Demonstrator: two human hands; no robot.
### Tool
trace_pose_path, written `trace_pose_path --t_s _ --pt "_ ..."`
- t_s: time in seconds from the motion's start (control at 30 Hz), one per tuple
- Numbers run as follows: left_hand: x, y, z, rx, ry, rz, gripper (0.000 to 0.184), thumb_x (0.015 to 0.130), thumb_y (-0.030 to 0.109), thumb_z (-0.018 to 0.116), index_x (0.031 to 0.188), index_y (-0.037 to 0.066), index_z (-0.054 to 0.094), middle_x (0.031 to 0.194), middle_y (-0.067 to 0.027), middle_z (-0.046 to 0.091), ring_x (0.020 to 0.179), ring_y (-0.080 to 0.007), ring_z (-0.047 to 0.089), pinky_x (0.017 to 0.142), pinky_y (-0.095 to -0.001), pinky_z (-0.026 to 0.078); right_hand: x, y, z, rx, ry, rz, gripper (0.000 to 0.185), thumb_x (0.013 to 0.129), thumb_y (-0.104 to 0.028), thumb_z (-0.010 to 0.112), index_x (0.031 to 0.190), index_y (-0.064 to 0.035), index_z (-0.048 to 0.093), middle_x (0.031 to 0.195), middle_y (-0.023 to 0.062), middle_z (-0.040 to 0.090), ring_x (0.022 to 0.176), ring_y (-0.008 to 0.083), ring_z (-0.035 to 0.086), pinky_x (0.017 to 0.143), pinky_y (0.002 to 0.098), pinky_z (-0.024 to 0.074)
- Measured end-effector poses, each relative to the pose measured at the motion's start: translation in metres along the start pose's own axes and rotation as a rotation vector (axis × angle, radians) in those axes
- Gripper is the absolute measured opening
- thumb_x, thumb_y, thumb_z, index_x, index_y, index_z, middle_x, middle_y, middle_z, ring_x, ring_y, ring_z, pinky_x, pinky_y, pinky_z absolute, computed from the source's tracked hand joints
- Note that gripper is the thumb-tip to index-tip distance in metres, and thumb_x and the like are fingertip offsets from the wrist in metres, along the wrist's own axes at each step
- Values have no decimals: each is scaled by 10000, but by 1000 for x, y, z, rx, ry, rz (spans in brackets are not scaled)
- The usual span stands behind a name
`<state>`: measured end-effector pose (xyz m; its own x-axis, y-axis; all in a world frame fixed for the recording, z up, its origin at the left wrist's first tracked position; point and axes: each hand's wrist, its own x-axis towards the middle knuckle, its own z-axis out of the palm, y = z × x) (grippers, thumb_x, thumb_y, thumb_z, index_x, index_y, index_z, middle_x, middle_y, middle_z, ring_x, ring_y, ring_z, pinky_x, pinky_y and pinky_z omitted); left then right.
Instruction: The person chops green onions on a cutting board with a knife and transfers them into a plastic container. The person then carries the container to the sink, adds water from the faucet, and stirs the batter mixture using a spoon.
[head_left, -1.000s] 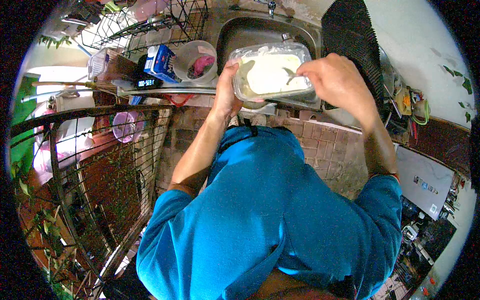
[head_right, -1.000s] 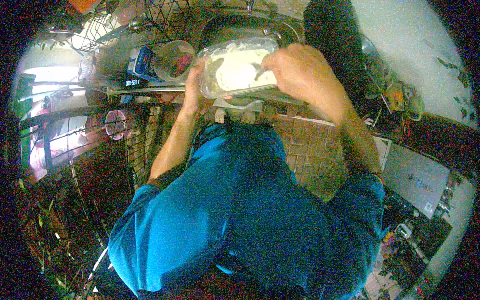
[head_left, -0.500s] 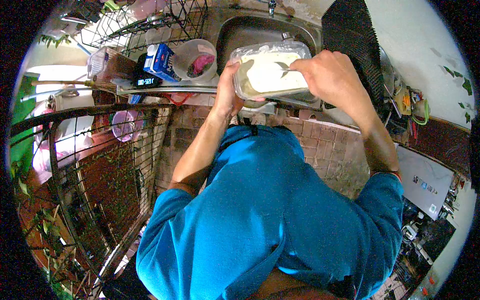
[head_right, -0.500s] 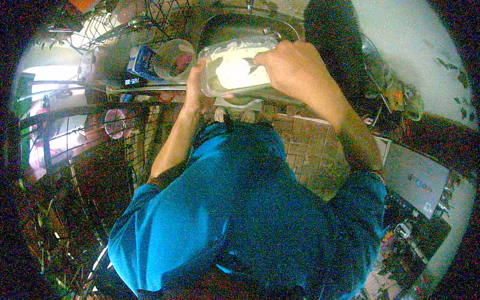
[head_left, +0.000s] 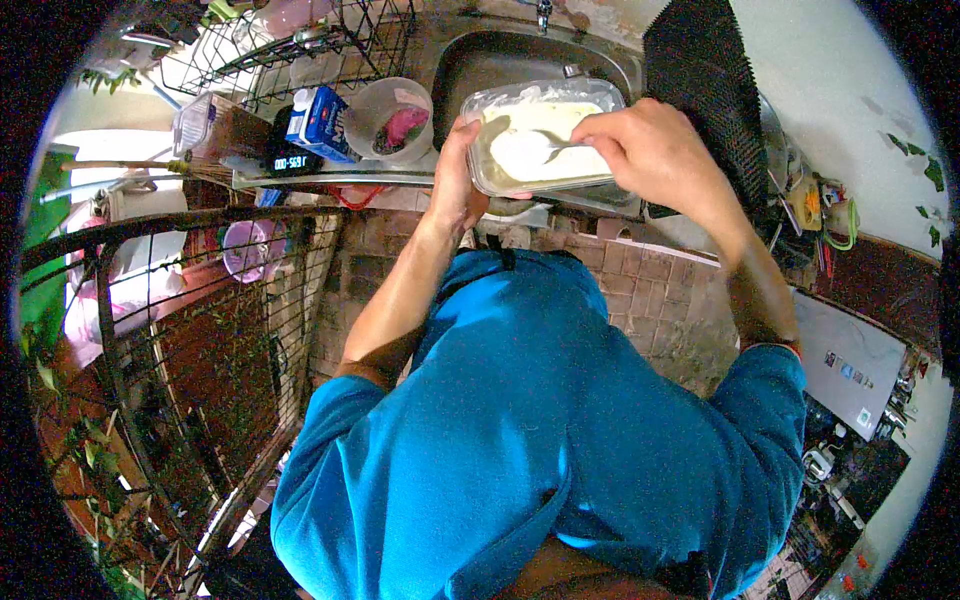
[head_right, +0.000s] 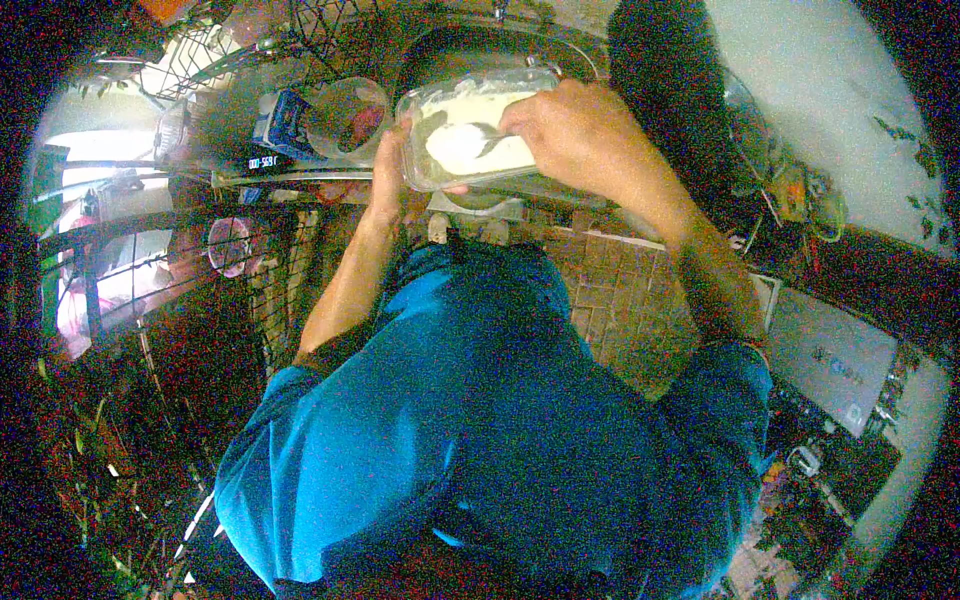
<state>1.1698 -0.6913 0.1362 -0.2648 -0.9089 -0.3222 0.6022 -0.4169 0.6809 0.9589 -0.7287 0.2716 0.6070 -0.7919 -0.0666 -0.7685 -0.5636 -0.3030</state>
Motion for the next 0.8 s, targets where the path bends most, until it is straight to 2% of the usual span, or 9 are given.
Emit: trace_pose_path --t_s 0.03,0.2,0.27,0.3,0.4,0.47,0.6,0.7,0.8 --pt "0 0 1 14 -1 34 706 942 560 413 1453 75 369 1427 -164 469 1214 -362 561 654 -469 647 0 3 9 1 23 -76 178 859 -161 613 960 -173 759 740 168 681 700 365 674 668 467 552" --pt "4 1 -2 26 17 44 725 939 565 409 1471 77 344 1440 -165 455 1235 -365 542 659 -474 646 -3 -6 2 -222 -84 -17 169 850 -165 629 953 -178 763 750 164 687 709 369 677 668 467 552" --pt "5 -2 -5 -73 27 -29 512 948 412 439 1382 145 385 1341 -139 521 1141 -333 610 659 -540 612 -1 -3 -8 -271 -139 -27 166 852 -162 623 946 -165 760 746 162 686 711 360 680 664 463 550" --pt "4 -1 -4 -73 26 -29 512 948 412 439 1382 145 385 1341 -139 521 1141 -333 610 659 -540 612 0 1 -9 -272 -139 -26 166 852 -162 623 946 -165 760 746 162 686 711 360 680 664 463 550" --pt "1 -1 -3 -86 -4 -35 518 951 423 432 1386 147 381 1346 -140 522 1150 -337 608 662 -544 609 6 12 -1 -105 -20 2 168 853 -158 617 945 -151 757 738 159 684 713 352 681 661 464 546" --pt "3 -2 -5 -73 -49 -14 528 952 441 428 1393 153 380 1347 -147 527 1163 -340 603 654 -534 614 12 7 8 -27 50 -92 176 856 -149 605 949 -147 756 758 162 688 716 350 681 667 462 546" --pt "3 0 -4 -82 -70 -23 548 952 449 430 1404 145 378 1352 -150 527 1168 -338 602 646 -519 619 10 -5 7 -254 -98 29 183 867 -137 589 948 -145 752 807 174 693 745 358 680 688 459 541" --pt "3 -5 -5 -66 11 -56 565 951 453 423 1411 128 378 1348 -153 535 1160 -341 608 640 -505 624 8 0 -12 -255 -191 55 184 873 -137 586 955 -142 750 805 174 692 752 358 681 688 453 538" --pt "0 -4 -3 -84 -13 -60 570 950 452 419 1417 130 373 1343 -148 540 1152 -342 613 641 -509 623 7 10 -11 -9 -35 82 183 881 -140 583 951 -135 752 808 169 694 753 357 682 691 450 538"
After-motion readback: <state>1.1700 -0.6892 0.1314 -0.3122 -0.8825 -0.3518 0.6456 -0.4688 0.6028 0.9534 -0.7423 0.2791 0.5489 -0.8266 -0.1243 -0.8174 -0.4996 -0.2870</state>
